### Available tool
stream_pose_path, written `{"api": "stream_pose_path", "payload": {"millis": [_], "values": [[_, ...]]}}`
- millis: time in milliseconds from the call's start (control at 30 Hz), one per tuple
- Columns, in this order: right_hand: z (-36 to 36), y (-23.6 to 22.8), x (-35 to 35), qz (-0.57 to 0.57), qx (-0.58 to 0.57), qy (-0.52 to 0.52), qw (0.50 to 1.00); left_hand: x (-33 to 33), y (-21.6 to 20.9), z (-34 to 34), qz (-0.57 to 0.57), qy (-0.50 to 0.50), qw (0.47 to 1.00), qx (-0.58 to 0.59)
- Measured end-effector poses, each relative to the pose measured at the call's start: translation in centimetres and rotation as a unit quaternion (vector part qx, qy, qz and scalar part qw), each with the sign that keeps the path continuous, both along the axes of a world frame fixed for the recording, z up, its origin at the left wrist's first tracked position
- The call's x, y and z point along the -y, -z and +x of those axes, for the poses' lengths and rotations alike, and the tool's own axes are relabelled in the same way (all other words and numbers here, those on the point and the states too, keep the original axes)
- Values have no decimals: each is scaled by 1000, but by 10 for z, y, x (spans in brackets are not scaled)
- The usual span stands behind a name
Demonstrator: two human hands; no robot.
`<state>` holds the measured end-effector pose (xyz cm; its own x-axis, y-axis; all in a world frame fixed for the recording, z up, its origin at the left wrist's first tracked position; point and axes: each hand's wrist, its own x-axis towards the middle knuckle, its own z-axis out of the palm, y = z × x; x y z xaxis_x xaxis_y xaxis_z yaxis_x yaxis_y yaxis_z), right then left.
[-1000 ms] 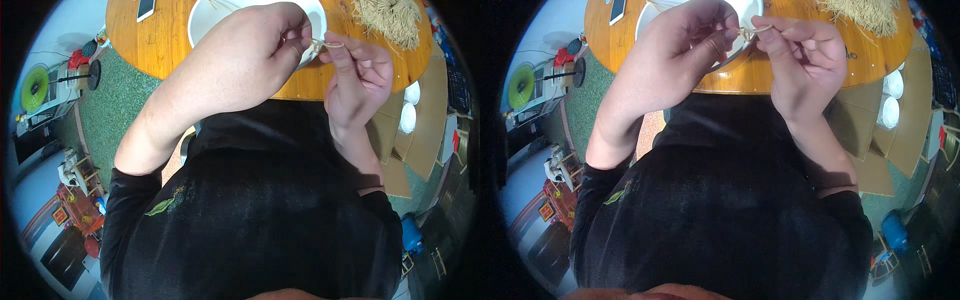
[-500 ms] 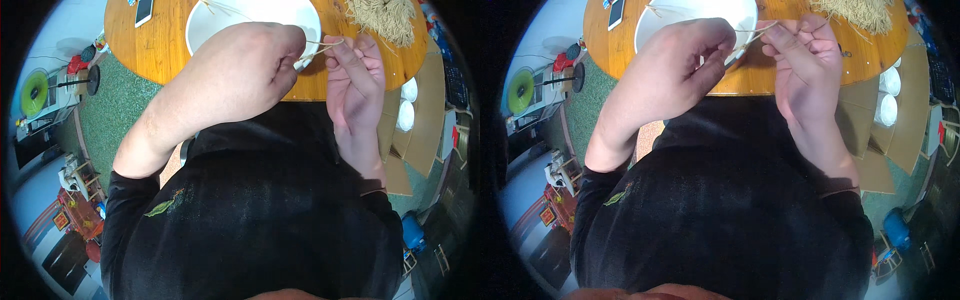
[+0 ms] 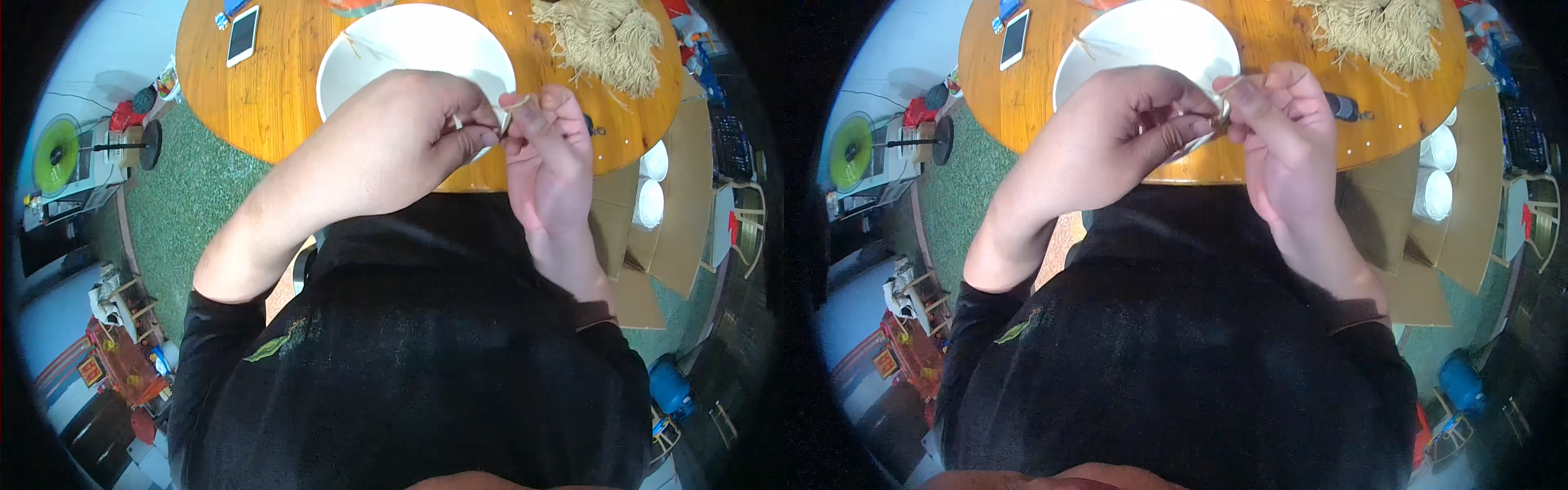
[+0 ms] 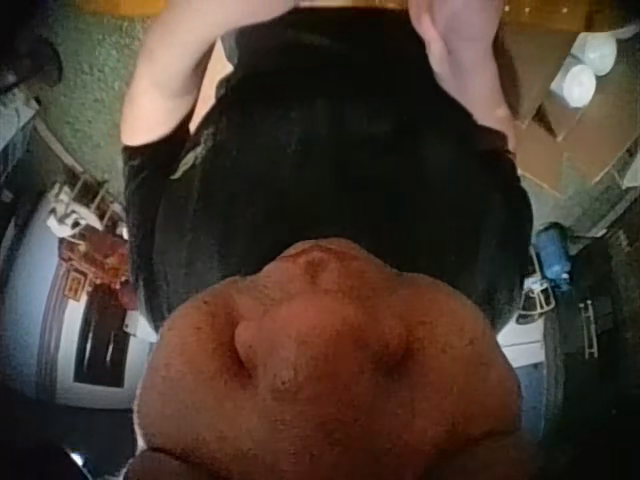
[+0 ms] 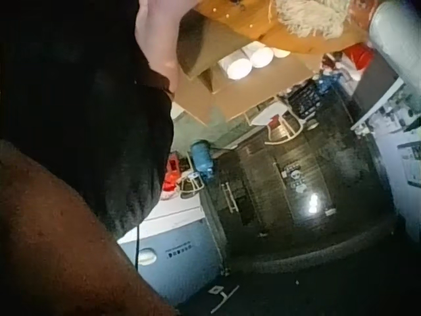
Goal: Attaching fiber string handles to paper buckets for packaging.
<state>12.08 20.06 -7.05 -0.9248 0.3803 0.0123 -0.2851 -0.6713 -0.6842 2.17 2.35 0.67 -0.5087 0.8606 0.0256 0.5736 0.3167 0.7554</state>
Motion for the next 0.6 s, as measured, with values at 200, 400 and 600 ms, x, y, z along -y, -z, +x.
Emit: {"api": "stream_pose_path", "payload": {"millis": [200,400,600], "values": [[8,-16,17,23,-35,47,998,-5,-12,9,25,-6,1000,4],[21,-17,24,136,-73,48,987,7,-30,22,34,6,996,-81],[26,-22,32,232,-75,47,969,14,-22,34,77,-45,989,-118]]}}
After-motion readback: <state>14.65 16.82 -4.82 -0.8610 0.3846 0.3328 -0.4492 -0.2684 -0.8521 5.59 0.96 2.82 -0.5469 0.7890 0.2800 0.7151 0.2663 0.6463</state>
